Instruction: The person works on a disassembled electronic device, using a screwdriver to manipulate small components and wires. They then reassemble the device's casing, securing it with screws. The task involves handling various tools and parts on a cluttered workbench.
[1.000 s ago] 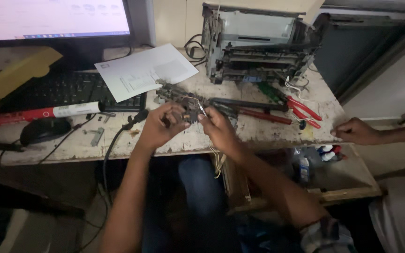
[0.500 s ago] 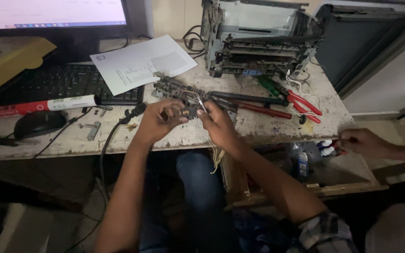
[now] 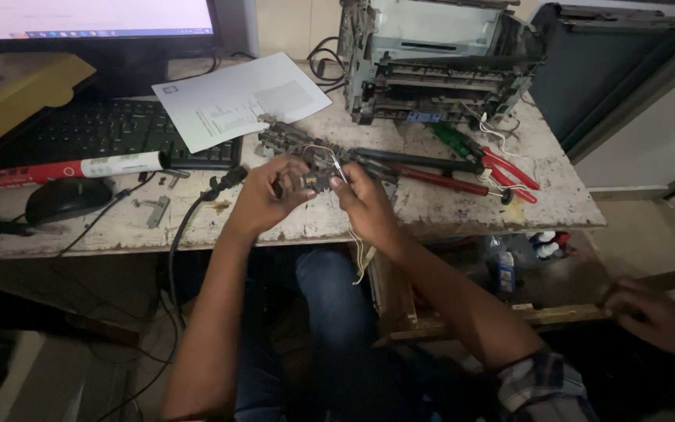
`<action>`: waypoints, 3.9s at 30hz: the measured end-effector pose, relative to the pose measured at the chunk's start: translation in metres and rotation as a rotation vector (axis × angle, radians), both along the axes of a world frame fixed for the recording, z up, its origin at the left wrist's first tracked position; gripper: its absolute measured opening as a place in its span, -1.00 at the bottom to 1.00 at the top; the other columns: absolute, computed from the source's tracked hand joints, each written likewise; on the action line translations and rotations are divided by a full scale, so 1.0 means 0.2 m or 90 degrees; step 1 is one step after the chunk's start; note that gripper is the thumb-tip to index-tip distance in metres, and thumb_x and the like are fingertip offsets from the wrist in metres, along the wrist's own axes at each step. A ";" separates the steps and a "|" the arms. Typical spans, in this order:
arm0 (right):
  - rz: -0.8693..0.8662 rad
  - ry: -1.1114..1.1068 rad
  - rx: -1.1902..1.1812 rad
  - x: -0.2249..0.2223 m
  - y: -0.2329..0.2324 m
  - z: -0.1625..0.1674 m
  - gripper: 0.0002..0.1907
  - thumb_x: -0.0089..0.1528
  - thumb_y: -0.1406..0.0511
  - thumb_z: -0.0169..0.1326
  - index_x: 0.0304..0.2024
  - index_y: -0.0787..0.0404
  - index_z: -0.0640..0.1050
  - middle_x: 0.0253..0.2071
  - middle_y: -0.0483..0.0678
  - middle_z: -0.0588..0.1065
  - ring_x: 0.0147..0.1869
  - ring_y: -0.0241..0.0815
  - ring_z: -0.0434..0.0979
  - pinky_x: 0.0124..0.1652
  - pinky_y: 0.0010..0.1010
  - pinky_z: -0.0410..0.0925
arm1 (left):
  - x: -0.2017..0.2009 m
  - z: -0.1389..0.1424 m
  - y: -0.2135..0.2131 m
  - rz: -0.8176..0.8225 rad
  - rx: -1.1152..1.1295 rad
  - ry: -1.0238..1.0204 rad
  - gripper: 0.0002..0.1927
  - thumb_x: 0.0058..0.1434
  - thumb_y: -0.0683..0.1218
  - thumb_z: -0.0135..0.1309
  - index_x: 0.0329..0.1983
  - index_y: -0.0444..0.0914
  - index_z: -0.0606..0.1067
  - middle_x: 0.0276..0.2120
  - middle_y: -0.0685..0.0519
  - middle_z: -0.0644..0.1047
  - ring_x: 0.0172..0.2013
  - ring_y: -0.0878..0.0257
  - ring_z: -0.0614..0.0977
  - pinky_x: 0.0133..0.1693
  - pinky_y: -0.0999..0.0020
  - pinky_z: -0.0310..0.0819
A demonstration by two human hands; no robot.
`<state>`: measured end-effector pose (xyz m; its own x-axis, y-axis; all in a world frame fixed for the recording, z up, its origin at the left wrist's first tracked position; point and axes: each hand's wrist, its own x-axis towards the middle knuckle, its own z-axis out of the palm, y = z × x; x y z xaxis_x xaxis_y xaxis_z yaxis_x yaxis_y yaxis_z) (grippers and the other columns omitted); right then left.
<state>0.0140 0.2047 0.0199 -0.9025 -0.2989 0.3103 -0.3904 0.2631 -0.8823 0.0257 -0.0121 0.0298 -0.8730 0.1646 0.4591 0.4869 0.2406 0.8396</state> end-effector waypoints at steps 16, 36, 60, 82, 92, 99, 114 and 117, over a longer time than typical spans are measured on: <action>-0.021 -0.045 -0.001 0.01 -0.01 0.03 -0.79 0.41 0.22 -0.01 -0.18 0.25 0.45 -0.60 -0.21 0.33 -0.56 -0.41 0.23 -0.53 -0.45 0.13 | 0.01 0.01 0.00 0.006 0.016 0.070 -0.75 0.15 -0.17 0.33 -0.11 -0.26 0.57 -0.37 0.22 0.55 -0.43 0.49 0.42 -0.38 0.53 0.30; -0.007 -0.070 -0.025 -0.01 0.00 0.00 -0.81 0.39 0.21 0.00 -0.13 0.21 0.46 -0.60 -0.23 0.29 -0.57 -0.43 0.19 -0.55 -0.48 0.10 | 0.01 0.02 -0.01 -0.014 -0.001 0.092 -0.56 0.08 -0.17 0.38 0.03 -0.22 0.53 -0.26 0.16 0.54 -0.30 0.44 0.51 -0.23 0.49 0.42; -0.053 0.164 0.004 0.10 0.02 0.10 -0.67 0.46 0.07 -0.01 0.01 0.19 0.47 -0.25 -0.04 0.54 -0.21 -0.26 0.55 -0.17 -0.36 0.41 | -0.02 -0.06 -0.01 0.022 -0.086 0.017 -0.59 0.16 -0.04 0.34 0.06 -0.25 0.61 -0.45 0.12 0.47 -0.48 0.35 0.44 -0.41 0.39 0.36; -0.082 0.294 -0.105 0.05 0.08 0.13 -0.77 0.47 0.21 -0.01 -0.10 0.27 0.50 -0.24 -0.09 0.48 -0.22 -0.33 0.46 -0.18 -0.44 0.35 | 0.02 0.05 -0.01 -0.078 -0.123 -0.017 -0.50 -0.10 0.03 0.50 -0.04 -0.09 0.70 -0.33 0.07 0.65 -0.44 0.31 0.53 -0.38 0.39 0.42; -0.059 0.384 0.007 0.04 0.06 0.16 -0.86 0.37 0.35 0.06 -0.28 0.28 0.49 -0.35 -0.04 0.44 -0.27 -0.17 0.43 -0.19 -0.29 0.30 | 0.03 0.08 -0.01 -0.081 -0.147 -0.015 -0.48 -0.12 0.04 0.49 -0.03 -0.07 0.68 -0.22 0.09 0.66 -0.39 0.31 0.57 -0.34 0.41 0.46; -0.113 0.341 0.053 0.03 0.07 0.16 -0.87 0.36 0.34 0.08 -0.28 0.28 0.51 -0.38 -0.03 0.41 -0.33 -0.20 0.38 -0.28 -0.33 0.26 | 0.03 0.08 -0.01 -0.074 -0.166 -0.027 -0.48 -0.12 0.03 0.49 -0.02 -0.04 0.69 -0.26 0.08 0.67 -0.42 0.27 0.55 -0.35 0.38 0.45; -0.144 0.375 0.039 0.03 0.05 0.20 -0.72 0.17 0.34 0.41 -0.38 0.25 0.50 -0.48 -0.06 0.39 -0.41 -0.22 0.38 -0.35 -0.36 0.26 | 0.01 0.08 -0.01 -0.091 -0.184 0.023 -0.47 -0.13 -0.02 0.47 -0.01 -0.06 0.67 -0.10 0.07 0.67 -0.34 0.24 0.64 -0.29 0.38 0.52; -0.154 0.394 0.058 0.03 0.06 0.21 -0.70 0.16 0.32 0.41 -0.39 0.24 0.48 -0.45 -0.07 0.41 -0.40 -0.23 0.39 -0.34 -0.35 0.26 | 0.01 0.07 -0.01 -0.082 -0.199 -0.014 -0.46 -0.14 -0.02 0.47 0.00 -0.05 0.67 -0.11 0.08 0.67 -0.35 0.25 0.64 -0.30 0.37 0.51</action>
<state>0.0204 0.2159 0.0622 -0.6115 -0.1608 0.7748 -0.7378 0.4696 -0.4849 0.0275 -0.0141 0.0438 -0.8447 0.4048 0.3502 0.5131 0.4258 0.7453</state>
